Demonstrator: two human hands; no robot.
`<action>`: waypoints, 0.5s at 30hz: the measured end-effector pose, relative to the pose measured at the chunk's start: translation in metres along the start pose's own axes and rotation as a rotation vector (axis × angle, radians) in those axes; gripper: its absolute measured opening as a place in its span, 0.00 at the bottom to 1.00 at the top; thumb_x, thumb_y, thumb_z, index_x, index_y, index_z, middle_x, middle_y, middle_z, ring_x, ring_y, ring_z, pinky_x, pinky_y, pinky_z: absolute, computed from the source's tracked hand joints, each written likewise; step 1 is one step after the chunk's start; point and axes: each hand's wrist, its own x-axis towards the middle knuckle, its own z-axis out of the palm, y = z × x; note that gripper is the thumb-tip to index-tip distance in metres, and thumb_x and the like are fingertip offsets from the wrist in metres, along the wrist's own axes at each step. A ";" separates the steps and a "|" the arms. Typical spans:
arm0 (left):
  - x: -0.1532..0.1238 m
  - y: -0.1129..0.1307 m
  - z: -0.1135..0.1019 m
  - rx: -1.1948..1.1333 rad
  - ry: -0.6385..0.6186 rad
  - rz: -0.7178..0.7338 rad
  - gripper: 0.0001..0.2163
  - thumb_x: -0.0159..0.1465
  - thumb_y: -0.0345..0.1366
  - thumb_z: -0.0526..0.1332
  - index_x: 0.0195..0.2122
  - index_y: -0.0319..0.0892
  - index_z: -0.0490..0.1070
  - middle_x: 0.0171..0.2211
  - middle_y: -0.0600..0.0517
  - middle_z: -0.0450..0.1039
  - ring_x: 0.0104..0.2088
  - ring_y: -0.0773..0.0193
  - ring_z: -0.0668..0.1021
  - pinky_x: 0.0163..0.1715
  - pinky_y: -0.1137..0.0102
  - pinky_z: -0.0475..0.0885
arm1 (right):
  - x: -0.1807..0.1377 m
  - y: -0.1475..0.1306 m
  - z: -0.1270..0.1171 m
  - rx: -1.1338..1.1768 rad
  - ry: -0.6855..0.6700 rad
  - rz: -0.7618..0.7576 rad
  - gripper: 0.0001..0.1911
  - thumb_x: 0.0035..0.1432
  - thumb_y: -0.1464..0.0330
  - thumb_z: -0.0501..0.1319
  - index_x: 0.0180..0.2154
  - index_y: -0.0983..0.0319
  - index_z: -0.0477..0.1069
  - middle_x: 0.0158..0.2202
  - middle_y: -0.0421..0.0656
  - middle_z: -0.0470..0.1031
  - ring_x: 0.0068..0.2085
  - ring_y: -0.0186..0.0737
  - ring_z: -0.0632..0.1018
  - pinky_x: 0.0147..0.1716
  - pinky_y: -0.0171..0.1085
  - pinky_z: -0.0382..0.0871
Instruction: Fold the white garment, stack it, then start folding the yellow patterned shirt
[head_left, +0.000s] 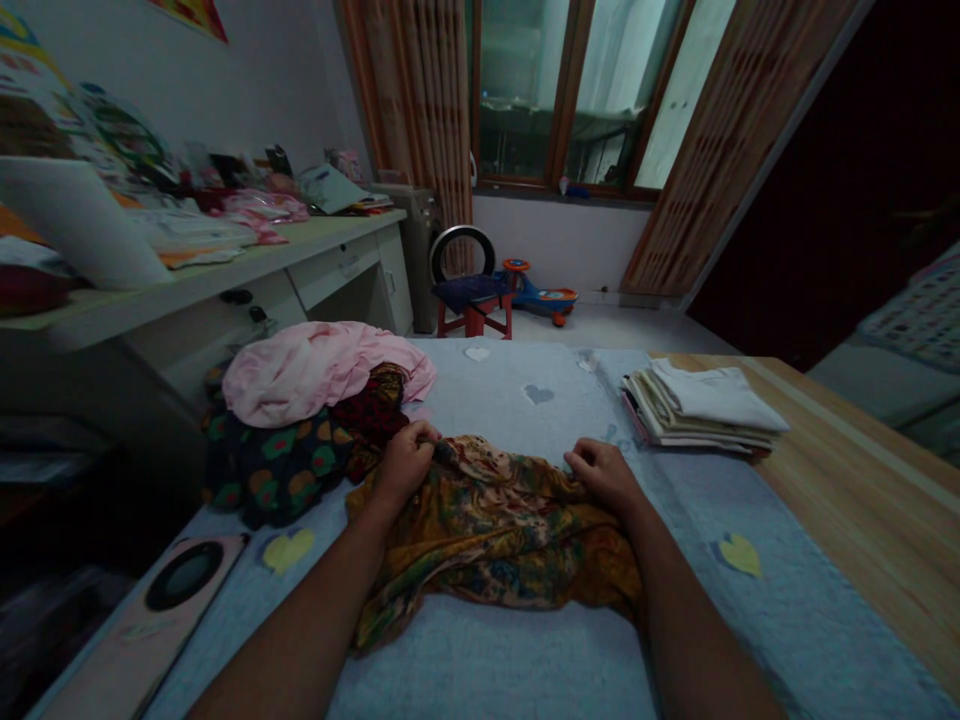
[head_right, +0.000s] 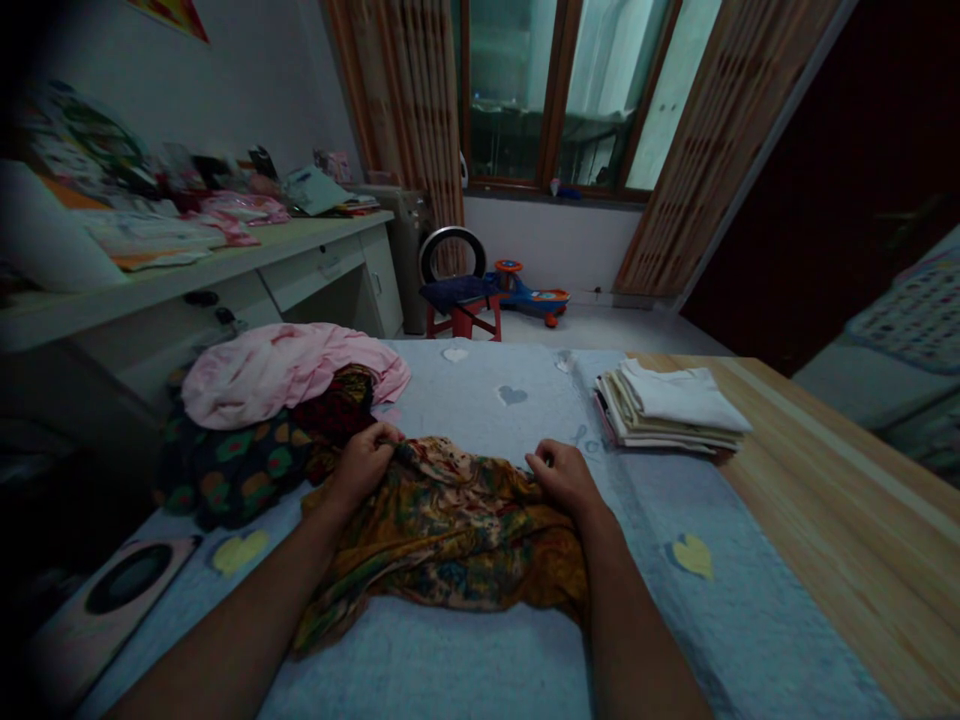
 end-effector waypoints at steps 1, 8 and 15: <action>-0.001 0.004 -0.001 0.025 -0.027 0.027 0.04 0.51 0.32 0.53 0.25 0.43 0.66 0.29 0.53 0.72 0.35 0.61 0.74 0.39 0.69 0.69 | 0.000 -0.001 0.001 -0.044 -0.022 -0.011 0.12 0.54 0.59 0.58 0.25 0.60 0.68 0.23 0.37 0.70 0.27 0.36 0.69 0.28 0.34 0.59; -0.009 0.018 -0.002 0.125 -0.223 0.106 0.16 0.64 0.47 0.53 0.32 0.42 0.73 0.24 0.55 0.70 0.28 0.63 0.73 0.31 0.71 0.65 | -0.002 -0.001 -0.004 -0.064 -0.159 -0.073 0.14 0.54 0.58 0.60 0.32 0.62 0.74 0.34 0.44 0.75 0.37 0.41 0.73 0.36 0.37 0.65; -0.011 0.010 0.003 0.460 -0.408 0.182 0.11 0.60 0.44 0.63 0.39 0.46 0.79 0.27 0.53 0.76 0.31 0.61 0.75 0.30 0.71 0.61 | -0.011 0.000 -0.029 0.372 -0.380 0.070 0.14 0.48 0.59 0.62 0.35 0.61 0.73 0.33 0.41 0.76 0.34 0.40 0.75 0.32 0.35 0.67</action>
